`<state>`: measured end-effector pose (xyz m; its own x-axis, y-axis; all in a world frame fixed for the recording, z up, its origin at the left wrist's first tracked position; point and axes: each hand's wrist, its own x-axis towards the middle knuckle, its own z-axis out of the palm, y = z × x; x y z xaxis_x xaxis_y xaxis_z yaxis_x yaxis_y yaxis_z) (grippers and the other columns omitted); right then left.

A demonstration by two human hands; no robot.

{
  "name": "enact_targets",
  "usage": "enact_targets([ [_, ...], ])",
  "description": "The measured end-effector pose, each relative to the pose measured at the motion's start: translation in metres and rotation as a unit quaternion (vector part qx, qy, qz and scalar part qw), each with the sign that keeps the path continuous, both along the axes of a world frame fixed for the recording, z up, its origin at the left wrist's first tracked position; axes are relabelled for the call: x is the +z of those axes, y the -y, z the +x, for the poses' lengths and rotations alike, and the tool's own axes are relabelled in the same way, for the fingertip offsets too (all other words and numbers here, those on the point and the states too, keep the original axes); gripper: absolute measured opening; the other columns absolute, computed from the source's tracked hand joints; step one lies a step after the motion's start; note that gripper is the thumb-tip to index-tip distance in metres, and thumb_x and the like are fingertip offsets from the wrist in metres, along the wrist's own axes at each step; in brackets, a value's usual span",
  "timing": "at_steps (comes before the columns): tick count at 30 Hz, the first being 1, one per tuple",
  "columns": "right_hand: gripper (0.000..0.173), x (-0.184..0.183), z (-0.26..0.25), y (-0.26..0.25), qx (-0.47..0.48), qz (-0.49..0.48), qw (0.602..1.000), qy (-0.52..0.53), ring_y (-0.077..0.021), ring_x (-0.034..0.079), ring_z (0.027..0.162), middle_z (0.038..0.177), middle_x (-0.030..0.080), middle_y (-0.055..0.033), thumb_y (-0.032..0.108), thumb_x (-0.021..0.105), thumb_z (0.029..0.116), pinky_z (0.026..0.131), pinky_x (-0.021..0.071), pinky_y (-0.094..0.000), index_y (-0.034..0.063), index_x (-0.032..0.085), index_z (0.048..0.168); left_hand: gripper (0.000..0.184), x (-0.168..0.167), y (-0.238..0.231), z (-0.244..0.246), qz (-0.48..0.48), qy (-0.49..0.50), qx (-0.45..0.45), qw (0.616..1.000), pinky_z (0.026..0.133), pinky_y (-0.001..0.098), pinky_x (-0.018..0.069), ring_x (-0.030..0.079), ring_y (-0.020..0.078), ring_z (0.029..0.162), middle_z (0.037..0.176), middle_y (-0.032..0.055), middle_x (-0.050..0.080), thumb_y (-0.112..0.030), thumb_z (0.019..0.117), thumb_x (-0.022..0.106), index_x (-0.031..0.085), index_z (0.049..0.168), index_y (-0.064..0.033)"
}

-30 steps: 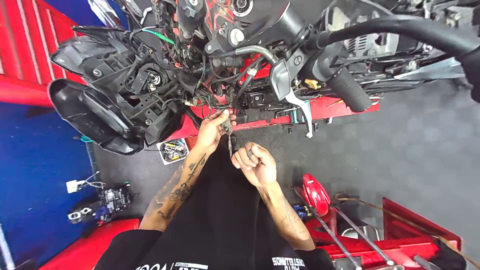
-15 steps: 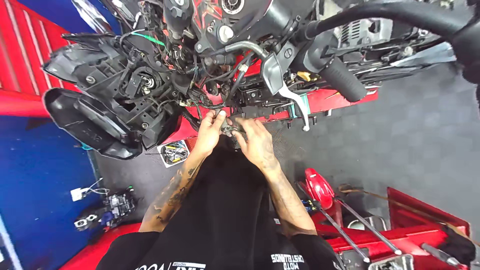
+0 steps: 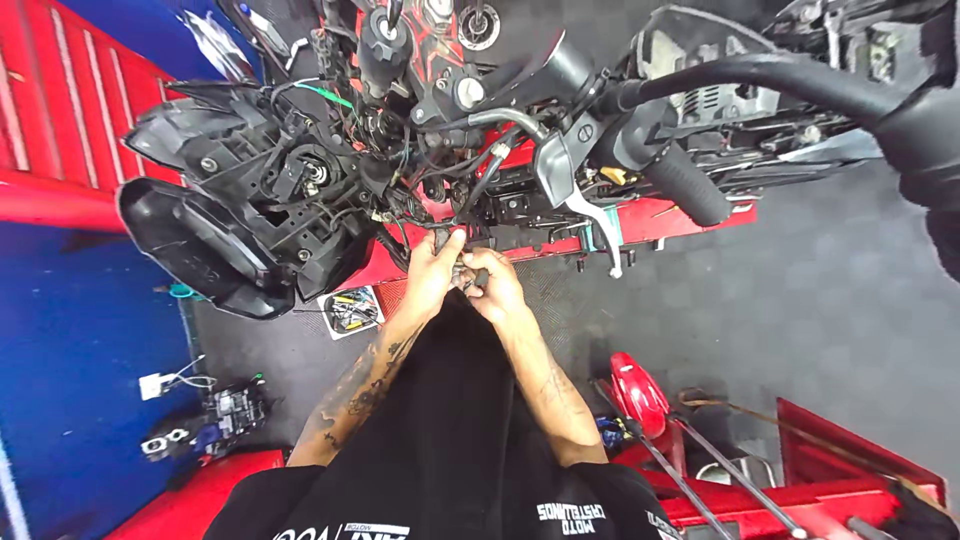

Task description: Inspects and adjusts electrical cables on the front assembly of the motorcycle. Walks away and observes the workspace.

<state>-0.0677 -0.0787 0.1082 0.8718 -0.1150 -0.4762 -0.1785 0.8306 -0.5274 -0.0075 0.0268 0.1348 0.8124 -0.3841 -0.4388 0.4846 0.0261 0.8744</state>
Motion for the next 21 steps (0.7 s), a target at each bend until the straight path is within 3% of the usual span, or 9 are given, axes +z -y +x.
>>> enact_targets([
  [6,0.021,-0.004,-0.001,-0.018,-0.093,0.143,0.985,0.034,-0.0041,0.041,0.041,0.052,0.047,0.0022,0.007,0.052,0.0889,0.041,0.0352,-0.018,0.0108,0.056,0.069,0.02,0.0,0.002,0.003,0.0,0.009,0.008,1.0,0.05,0.0267,0.0517,0.057,0.0126,0.052,0.068,0.0047,0.06,-0.022,0.1075,0.054,0.057,0.108,-0.0023],
  [11,0.025,-0.003,-0.002,-0.025,-0.169,0.266,0.946,0.074,-0.008,0.041,0.038,0.045,0.041,0.0023,0.008,0.056,0.0849,0.042,0.038,-0.0229,0.0089,0.054,0.06,0.019,0.006,0.009,0.002,-0.017,-0.029,0.022,0.999,0.048,0.0252,0.0515,0.055,0.0114,0.049,0.065,0.0039,0.058,-0.021,0.1079,0.053,0.055,0.106,-0.0021],
  [18,0.028,-0.002,-0.005,-0.027,-0.197,0.323,0.913,0.156,-0.0111,0.048,0.041,0.045,0.045,0.0015,0.013,0.064,0.0834,0.045,0.043,-0.0266,0.0104,0.055,0.057,0.024,0.015,0.016,0.003,-0.077,-0.109,0.04,0.99,0.041,0.0218,0.0458,0.048,0.0086,0.042,0.059,0.0014,0.051,-0.022,0.1096,0.049,0.052,0.094,-0.004],
  [21,0.031,-0.006,-0.011,-0.013,-0.243,0.335,0.888,0.202,-0.0093,0.05,0.044,0.048,0.048,0.0033,0.022,0.062,0.0873,0.048,0.0452,-0.0258,0.0122,0.057,0.059,0.032,0.01,0.009,0.007,-0.201,-0.166,0.06,0.964,0.04,0.0191,0.0382,0.04,0.0059,0.04,0.055,-0.0023,0.044,-0.021,0.1102,0.044,0.051,0.082,-0.009],
])
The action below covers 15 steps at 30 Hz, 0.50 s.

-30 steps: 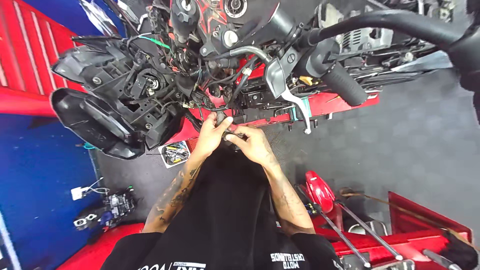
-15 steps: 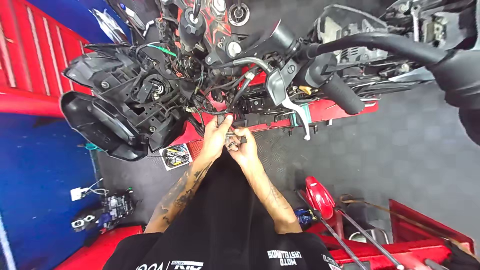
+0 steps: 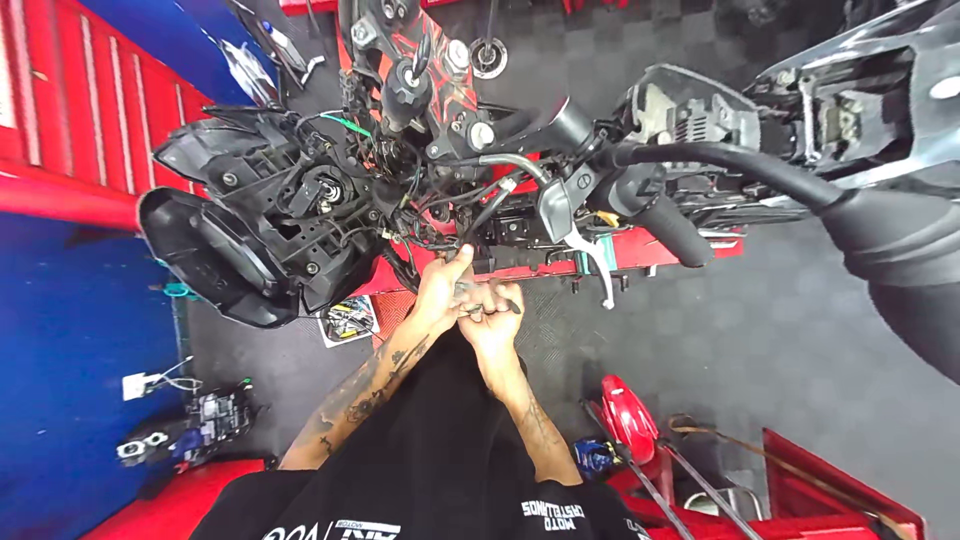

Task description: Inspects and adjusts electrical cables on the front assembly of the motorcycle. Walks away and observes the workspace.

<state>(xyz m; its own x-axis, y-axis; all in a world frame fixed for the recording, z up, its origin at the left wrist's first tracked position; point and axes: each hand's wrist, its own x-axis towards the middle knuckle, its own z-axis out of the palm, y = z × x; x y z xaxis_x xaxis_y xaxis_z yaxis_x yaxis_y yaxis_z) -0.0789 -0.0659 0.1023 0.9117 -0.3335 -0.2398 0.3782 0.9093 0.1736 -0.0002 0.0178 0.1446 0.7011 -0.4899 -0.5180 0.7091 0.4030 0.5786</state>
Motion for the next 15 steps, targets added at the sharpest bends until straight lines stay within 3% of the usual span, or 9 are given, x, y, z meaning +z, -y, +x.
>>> enact_targets([
  [2,0.036,-0.002,-0.012,0.044,-0.107,0.003,0.994,0.037,-0.0077,0.05,0.047,0.053,0.05,0.0042,0.031,0.052,0.0933,0.049,0.045,-0.0231,0.0136,0.056,0.062,0.036,-0.005,-0.018,0.004,-0.147,-0.074,0.03,0.986,0.039,0.0138,0.0338,0.038,0.0011,0.039,0.055,-0.0067,0.043,-0.024,0.1107,0.039,0.054,0.08,-0.0118],
  [3,0.038,-0.004,-0.01,0.068,-0.147,-0.001,0.988,0.047,-0.0086,0.049,0.044,0.051,0.049,0.003,0.031,0.048,0.0952,0.047,0.0434,-0.024,0.0119,0.055,0.063,0.036,-0.01,-0.021,0.008,-0.153,-0.077,0.034,0.985,0.038,0.0135,0.0342,0.039,0.0009,0.039,0.055,-0.0071,0.042,-0.026,0.1118,0.035,0.053,0.083,-0.0126],
  [6,0.039,-0.048,-0.055,0.06,-0.098,-0.036,0.993,-0.062,-0.0093,0.047,0.042,0.049,0.047,0.0039,0.027,0.049,0.0971,0.044,0.0423,-0.025,0.0136,0.057,0.061,0.034,-0.014,-0.034,-0.007,-0.039,-0.064,0.01,0.997,0.04,0.0142,0.0368,0.041,0.0022,0.041,0.058,-0.0055,0.045,-0.029,0.1126,0.036,0.055,0.093,-0.01],
  [8,0.042,-0.084,-0.049,0.079,-0.014,-0.148,0.976,-0.157,-0.0088,0.047,0.044,0.053,0.048,0.0045,0.03,0.043,0.103,0.045,0.0417,-0.024,0.0169,0.056,0.064,0.036,-0.014,-0.016,0.023,0.001,-0.004,-0.018,1.0,0.043,0.0157,0.0397,0.044,0.0037,0.045,0.064,-0.0041,0.051,-0.032,0.1131,0.033,0.058,0.102,-0.009],
  [9,0.042,-0.096,-0.068,0.083,0.025,-0.226,0.942,-0.248,-0.0091,0.05,0.047,0.057,0.053,0.0027,0.03,0.037,0.1053,0.045,0.0439,-0.0238,0.0155,0.058,0.071,0.037,-0.016,-0.019,0.018,0.025,0.0,-0.031,0.999,0.044,0.0163,0.0415,0.047,0.0044,0.048,0.068,-0.0028,0.054,-0.033,0.113,0.032,0.058,0.107,-0.0085],
  [10,0.041,-0.104,-0.099,0.084,0.073,-0.323,0.88,-0.341,-0.0101,0.055,0.052,0.068,0.061,0.0001,0.027,0.03,0.1074,0.047,0.0476,-0.0246,0.012,0.062,0.088,0.039,-0.018,-0.029,0.004,0.054,-0.009,-0.044,0.998,0.047,0.0174,0.0436,0.05,0.0059,0.053,0.075,-0.0005,0.058,-0.033,0.1129,0.031,0.06,0.113,-0.0073],
  [12,0.041,-0.124,-0.124,0.11,0.132,-0.501,0.742,-0.425,-0.0153,0.067,0.066,0.094,0.073,-0.0075,0.015,0.03,0.107,0.056,0.0578,-0.0315,0.0018,0.065,0.123,0.045,-0.024,-0.03,0.009,0.07,-0.004,-0.065,0.995,0.055,0.0212,0.0491,0.059,0.01,0.065,0.09,0.0047,0.065,-0.035,0.1132,0.027,0.061,0.121,-0.006],
  [13,0.038,-0.132,-0.139,0.119,0.162,-0.557,0.67,-0.464,-0.0166,0.069,0.071,0.1,0.074,-0.01,0.013,0.035,0.1069,0.061,0.06,-0.034,-0.0007,0.063,0.13,0.048,-0.029,-0.033,0.008,0.069,-0.005,-0.069,0.995,0.058,0.0237,0.0514,0.062,0.0125,0.07,0.097,0.0075,0.067,-0.034,0.1133,0.024,0.061,0.124,-0.0052],
  [15,0.034,-0.143,-0.177,0.131,0.226,-0.623,0.523,-0.536,-0.0182,0.072,0.079,0.102,0.074,-0.012,0.02,0.047,0.1074,0.071,0.0614,-0.0388,-0.0007,0.065,0.127,0.051,-0.038,-0.041,-0.001,0.055,-0.009,-0.068,0.996,0.066,0.0292,0.0553,0.066,0.0175,0.081,0.11,0.0126,0.069,-0.031,0.112,0.02,0.059,0.131,-0.0038],
])
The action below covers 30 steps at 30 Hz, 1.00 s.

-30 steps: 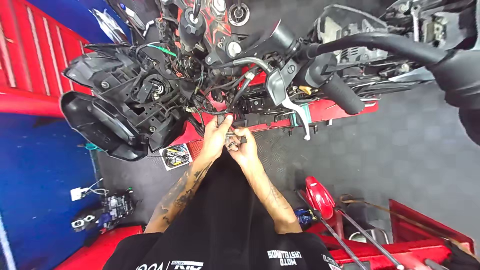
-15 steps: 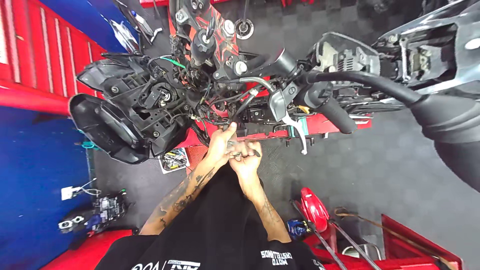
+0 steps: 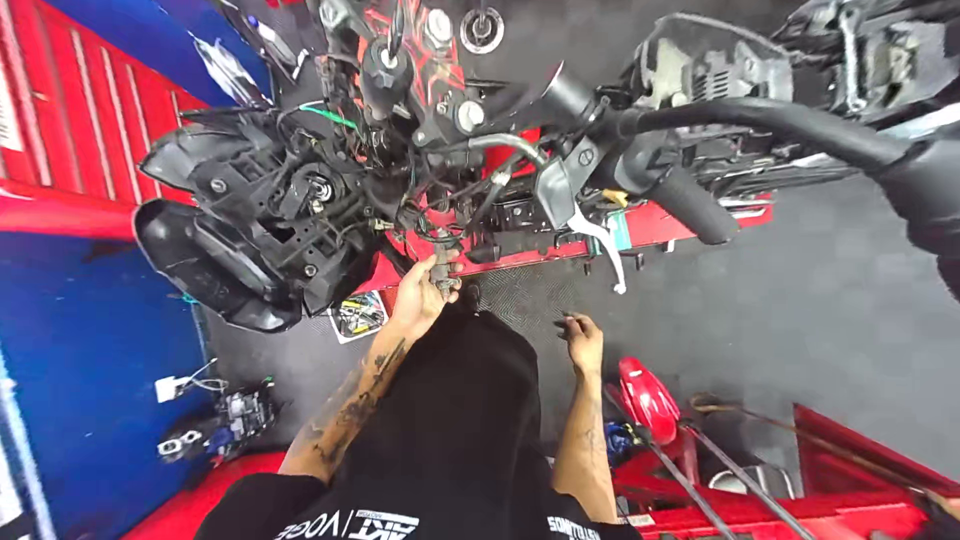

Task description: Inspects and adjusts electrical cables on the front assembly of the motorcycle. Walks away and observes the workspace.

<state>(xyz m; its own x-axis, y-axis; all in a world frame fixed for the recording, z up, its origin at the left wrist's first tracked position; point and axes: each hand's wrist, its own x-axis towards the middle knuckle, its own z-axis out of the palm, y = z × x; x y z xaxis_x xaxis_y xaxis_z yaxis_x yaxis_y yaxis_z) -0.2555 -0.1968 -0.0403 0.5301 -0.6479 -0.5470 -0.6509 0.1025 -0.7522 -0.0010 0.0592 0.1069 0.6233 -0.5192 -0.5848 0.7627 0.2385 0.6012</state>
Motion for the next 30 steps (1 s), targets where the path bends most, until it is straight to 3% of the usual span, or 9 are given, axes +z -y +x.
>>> enact_targets([
  [5,0.04,-0.014,-0.034,0.015,-0.006,-0.124,0.985,-0.118,-0.0154,0.062,0.066,0.084,0.073,-0.0075,0.036,0.056,0.1047,0.068,0.0521,-0.0432,0.003,0.074,0.093,0.044,-0.017,-0.007,-0.005,-0.034,0.031,0.025,0.999,0.076,0.0356,0.0577,0.069,0.0231,0.091,0.116,0.0162,0.068,-0.022,0.1097,0.025,0.047,0.144,-0.0052],
  [8,0.046,-0.016,-0.03,0.015,0.011,-0.092,0.987,-0.135,-0.0198,0.071,0.078,0.086,0.076,-0.0074,0.043,0.055,0.105,0.08,0.0549,-0.0502,0.0047,0.076,0.091,0.041,-0.023,-0.012,-0.006,0.026,0.091,-0.007,0.995,0.08,0.0375,0.0576,0.068,0.0235,0.094,0.114,0.0158,0.068,-0.017,0.1079,0.032,0.046,0.144,-0.0019],
  [12,0.06,-0.02,-0.013,0.015,0.065,-0.074,0.979,-0.18,-0.0331,0.068,0.104,0.106,0.074,-0.0167,0.059,0.05,0.1022,0.096,0.0479,-0.0596,0.0053,0.076,0.106,0.036,-0.029,-0.024,-0.006,0.154,0.209,-0.053,0.964,0.091,0.0384,0.0572,0.069,0.021,0.102,0.116,0.0143,0.07,-0.012,0.1078,0.041,0.054,0.138,0.0029],
  [15,0.059,-0.018,0.005,0.017,0.134,-0.108,0.958,-0.228,-0.0504,0.051,0.13,0.133,0.061,-0.0303,0.057,0.061,0.0972,0.108,0.0362,-0.0701,0.0037,0.073,0.121,0.035,-0.026,-0.032,-0.005,0.251,0.267,-0.097,0.925,0.094,0.0353,0.0566,0.069,0.0156,0.104,0.115,0.0111,0.071,-0.016,0.1084,0.047,0.058,0.138,-0.001],
  [17,0.055,-0.012,0.02,0.018,0.18,-0.125,0.942,-0.254,-0.0529,0.048,0.133,0.139,0.056,-0.0325,0.048,0.068,0.0951,0.108,0.0361,-0.0717,0.0032,0.07,0.127,0.038,-0.022,-0.035,-0.007,0.296,0.274,-0.124,0.906,0.094,0.0352,0.0571,0.069,0.014,0.103,0.117,0.0087,0.071,-0.022,0.109,0.047,0.056,0.143,-0.0076],
  [20,0.054,0.003,0.05,0.02,0.26,-0.098,0.915,-0.293,-0.0459,0.06,0.123,0.129,0.066,-0.0263,0.048,0.062,0.0991,0.103,0.0433,-0.0697,0.0054,0.067,0.132,0.044,-0.014,-0.036,-0.011,0.301,0.266,-0.114,0.909,0.087,0.0347,0.0601,0.071,0.0132,0.093,0.11,0.0073,0.072,-0.025,0.1095,0.046,0.049,0.152,-0.0147],
  [23,0.046,0.028,0.089,0.008,0.337,-0.091,0.914,-0.206,-0.0349,0.068,0.112,0.119,0.072,-0.019,0.041,0.058,0.1032,0.1,0.0498,-0.0617,0.0048,0.067,0.131,0.043,-0.011,-0.041,-0.017,0.268,0.246,-0.091,0.927,0.083,0.0341,0.0619,0.072,0.0139,0.089,0.107,0.007,0.072,-0.025,0.1102,0.045,0.049,0.152,-0.0152],
  [26,0.032,0.064,0.138,-0.027,0.355,-0.058,0.932,0.032,-0.0176,0.073,0.101,0.11,0.075,-0.011,0.024,0.057,0.1043,0.093,0.0602,-0.039,0.0002,0.069,0.122,0.041,-0.008,-0.048,-0.019,0.202,0.215,-0.063,0.953,0.078,0.0316,0.061,0.07,0.0136,0.086,0.109,0.0086,0.071,-0.022,0.1103,0.043,0.054,0.148,-0.0114],
  [30,0.037,0.107,0.21,-0.083,0.357,0.109,0.897,0.237,-0.026,0.068,0.118,0.132,0.068,-0.0154,0.015,0.055,0.1033,0.101,0.0572,-0.0448,-0.0029,0.059,0.136,0.039,0.005,-0.052,-0.023,0.112,0.164,-0.015,0.98,0.07,0.0294,0.0599,0.069,0.0141,0.077,0.099,0.0083,0.072,-0.018,0.11,0.042,0.056,0.144,-0.0071],
])
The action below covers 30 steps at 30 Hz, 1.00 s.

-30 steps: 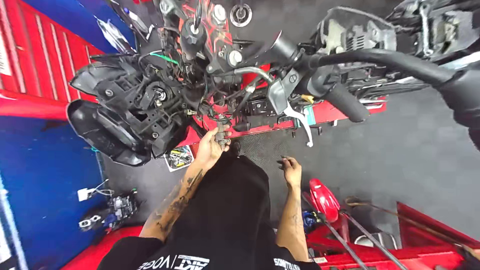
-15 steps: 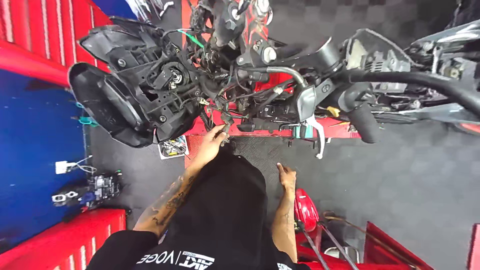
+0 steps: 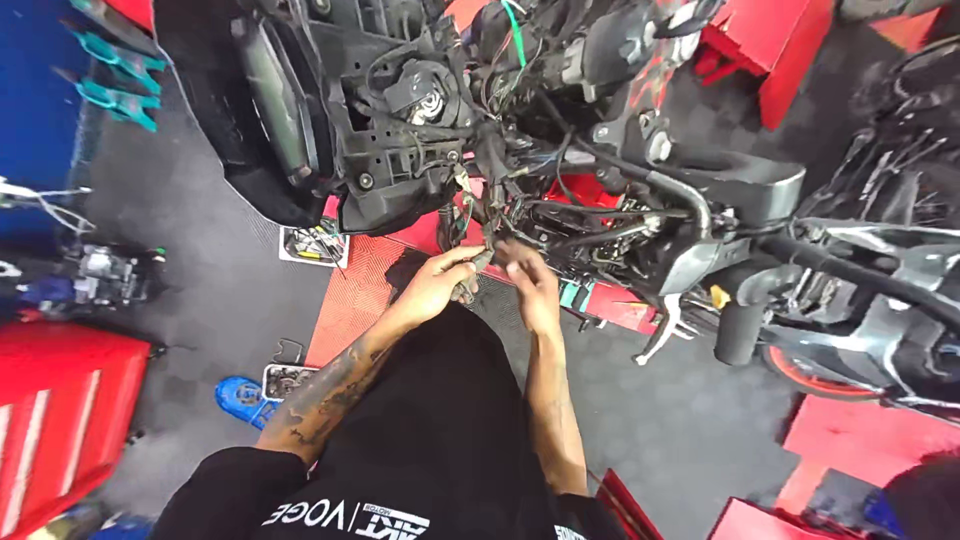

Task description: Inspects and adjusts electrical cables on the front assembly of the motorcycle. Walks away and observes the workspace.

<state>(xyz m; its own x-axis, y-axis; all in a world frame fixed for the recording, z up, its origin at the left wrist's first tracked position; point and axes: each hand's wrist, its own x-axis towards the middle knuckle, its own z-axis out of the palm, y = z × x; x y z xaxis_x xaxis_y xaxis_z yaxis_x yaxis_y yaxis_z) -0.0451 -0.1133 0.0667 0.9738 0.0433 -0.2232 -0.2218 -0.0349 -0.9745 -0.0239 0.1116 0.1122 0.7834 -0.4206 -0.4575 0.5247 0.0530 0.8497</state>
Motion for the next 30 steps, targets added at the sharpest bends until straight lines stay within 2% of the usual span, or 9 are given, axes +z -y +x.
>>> enact_targets([
  [3,0.043,0.011,0.038,-0.033,-0.027,0.123,0.992,0.008,-0.019,0.066,0.111,0.126,0.067,-0.0089,0.016,0.061,0.1006,0.099,0.0559,-0.0417,0.0034,0.054,0.141,0.037,0.006,0.0,-0.002,0.002,0.003,0.011,1.0,0.069,0.0271,0.059,0.068,0.0122,0.076,0.097,0.0067,0.072,-0.017,0.1099,0.042,0.059,0.142,-0.0075],
  [7,0.031,0.012,0.056,-0.041,-0.016,0.191,0.981,0.026,-0.0173,0.066,0.107,0.118,0.067,-0.0063,0.01,0.065,0.0966,0.095,0.0566,-0.0408,0.0078,0.059,0.127,0.037,0.014,0.001,-0.004,0.033,0.038,0.004,0.999,0.071,0.0264,0.059,0.068,0.0096,0.078,0.1,0.0052,0.071,-0.019,0.1094,0.043,0.06,0.14,-0.0089],
  [10,0.037,0.014,0.052,-0.039,-0.024,0.247,0.969,0.008,-0.0243,0.067,0.11,0.122,0.068,-0.0119,0.009,0.061,0.0965,0.097,0.0569,-0.0455,0.0066,0.057,0.133,0.039,0.019,0.007,-0.007,0.097,0.094,-0.021,0.991,0.08,0.0309,0.0612,0.071,0.0101,0.087,0.11,0.0048,0.073,-0.027,0.1086,0.046,0.06,0.143,-0.0131],
  [16,0.03,0.009,0.057,-0.042,-0.037,0.276,0.96,0.016,-0.0209,0.068,0.101,0.115,0.068,-0.0104,0.008,0.06,0.0965,0.088,0.0591,-0.0409,0.0076,0.057,0.127,0.048,0.023,0.012,-0.007,0.23,0.196,-0.077,0.95,0.102,0.041,0.0542,0.067,0.0151,0.115,0.132,0.007,0.068,-0.039,0.1071,0.048,0.054,0.15,-0.0166],
  [19,0.034,0.004,0.055,-0.05,-0.055,0.301,0.952,0.027,-0.0168,0.069,0.094,0.11,0.07,-0.0078,0.009,0.061,0.097,0.081,0.0596,-0.0365,0.0091,0.057,0.131,0.049,0.032,0.005,-0.007,0.224,0.218,-0.056,0.948,0.102,0.0363,0.0545,0.066,0.012,0.116,0.135,0.0054,0.066,-0.038,0.1068,0.051,0.054,0.15,-0.015],
  [22,0.032,-0.002,0.054,-0.057,-0.077,0.343,0.935,0.037,-0.0146,0.067,0.095,0.108,0.069,-0.0055,0.009,0.062,0.0973,0.085,0.0582,-0.0352,0.0108,0.057,0.129,0.055,0.051,-0.002,-0.006,0.242,0.221,-0.084,0.941,0.098,0.0357,0.0557,0.066,0.0122,0.114,0.14,0.006,0.063,-0.043,0.1052,0.053,0.049,0.153,-0.0166],
  [24,0.03,-0.003,0.054,-0.061,-0.093,0.368,0.925,0.033,-0.0144,0.068,0.093,0.108,0.069,-0.005,0.008,0.059,0.0981,0.085,0.0589,-0.0349,0.0119,0.057,0.128,0.062,0.067,-0.007,-0.006,0.284,0.225,-0.129,0.923,0.088,0.0364,0.0593,0.069,0.0135,0.1,0.135,0.0077,0.064,-0.053,0.1045,0.05,0.045,0.156,-0.0199],
  [26,0.024,-0.004,0.055,-0.064,-0.112,0.384,0.916,0.023,-0.0144,0.069,0.087,0.104,0.07,-0.0047,0.01,0.057,0.0985,0.08,0.0602,-0.0341,0.0129,0.058,0.122,0.062,0.085,-0.017,-0.001,0.319,0.238,-0.171,0.901,0.088,0.0394,0.0607,0.071,0.0157,0.1,0.13,0.0084,0.067,-0.056,0.1047,0.048,0.045,0.157,-0.0227],
  [30,0.024,-0.005,0.059,-0.067,-0.151,0.349,0.925,0.004,-0.0146,0.07,0.085,0.098,0.071,-0.003,0.02,0.057,0.1022,0.08,0.0609,-0.0357,0.0127,0.057,0.125,0.042,0.115,-0.053,0.028,0.325,0.32,-0.101,0.884,0.089,0.0326,0.0611,0.072,0.0081,0.099,0.11,0.0003,0.075,-0.038,0.1069,0.053,0.066,0.136,-0.01],
])
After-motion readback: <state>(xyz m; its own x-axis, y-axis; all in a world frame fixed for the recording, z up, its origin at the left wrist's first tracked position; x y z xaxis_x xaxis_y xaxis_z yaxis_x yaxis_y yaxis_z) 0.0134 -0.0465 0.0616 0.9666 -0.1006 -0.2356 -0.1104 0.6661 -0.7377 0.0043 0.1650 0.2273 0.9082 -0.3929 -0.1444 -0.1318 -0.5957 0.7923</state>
